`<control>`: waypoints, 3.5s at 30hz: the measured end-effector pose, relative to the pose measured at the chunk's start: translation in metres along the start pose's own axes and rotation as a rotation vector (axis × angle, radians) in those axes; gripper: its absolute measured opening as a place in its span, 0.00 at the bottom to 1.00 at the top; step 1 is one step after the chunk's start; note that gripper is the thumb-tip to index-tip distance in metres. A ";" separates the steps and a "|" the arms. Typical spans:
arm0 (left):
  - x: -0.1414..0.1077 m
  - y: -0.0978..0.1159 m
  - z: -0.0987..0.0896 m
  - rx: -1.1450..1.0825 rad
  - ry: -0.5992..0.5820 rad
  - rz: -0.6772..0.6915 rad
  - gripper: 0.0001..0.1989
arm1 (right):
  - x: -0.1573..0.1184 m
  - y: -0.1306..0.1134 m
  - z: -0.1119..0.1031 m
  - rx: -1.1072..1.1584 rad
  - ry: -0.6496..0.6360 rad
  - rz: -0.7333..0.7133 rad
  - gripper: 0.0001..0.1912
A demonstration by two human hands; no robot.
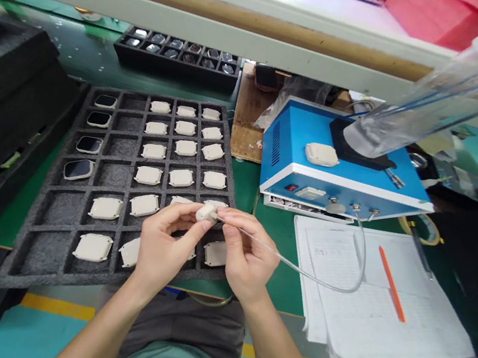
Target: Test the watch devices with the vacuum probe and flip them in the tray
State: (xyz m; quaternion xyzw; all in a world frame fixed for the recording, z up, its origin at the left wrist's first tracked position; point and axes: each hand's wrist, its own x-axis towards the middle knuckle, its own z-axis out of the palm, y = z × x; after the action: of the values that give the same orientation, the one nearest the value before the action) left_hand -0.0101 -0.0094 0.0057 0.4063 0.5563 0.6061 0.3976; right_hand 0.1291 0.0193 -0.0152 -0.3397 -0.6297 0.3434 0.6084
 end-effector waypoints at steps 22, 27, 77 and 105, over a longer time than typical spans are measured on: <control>0.002 -0.004 -0.002 0.044 -0.018 0.072 0.09 | 0.006 -0.004 0.001 -0.045 0.001 -0.027 0.11; 0.004 -0.006 -0.004 0.067 -0.007 0.089 0.10 | 0.010 -0.004 0.003 -0.071 0.016 -0.048 0.09; 0.005 -0.001 -0.003 0.079 0.014 0.075 0.11 | 0.010 -0.004 0.004 -0.079 0.002 -0.039 0.07; 0.003 0.004 -0.018 0.320 0.027 0.220 0.11 | 0.000 -0.002 0.000 -0.042 0.012 -0.032 0.09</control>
State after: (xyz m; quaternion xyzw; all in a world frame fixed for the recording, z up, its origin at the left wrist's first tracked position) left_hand -0.0279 -0.0134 0.0088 0.5146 0.6031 0.5550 0.2521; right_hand 0.1293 0.0180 -0.0137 -0.3444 -0.6385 0.3184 0.6101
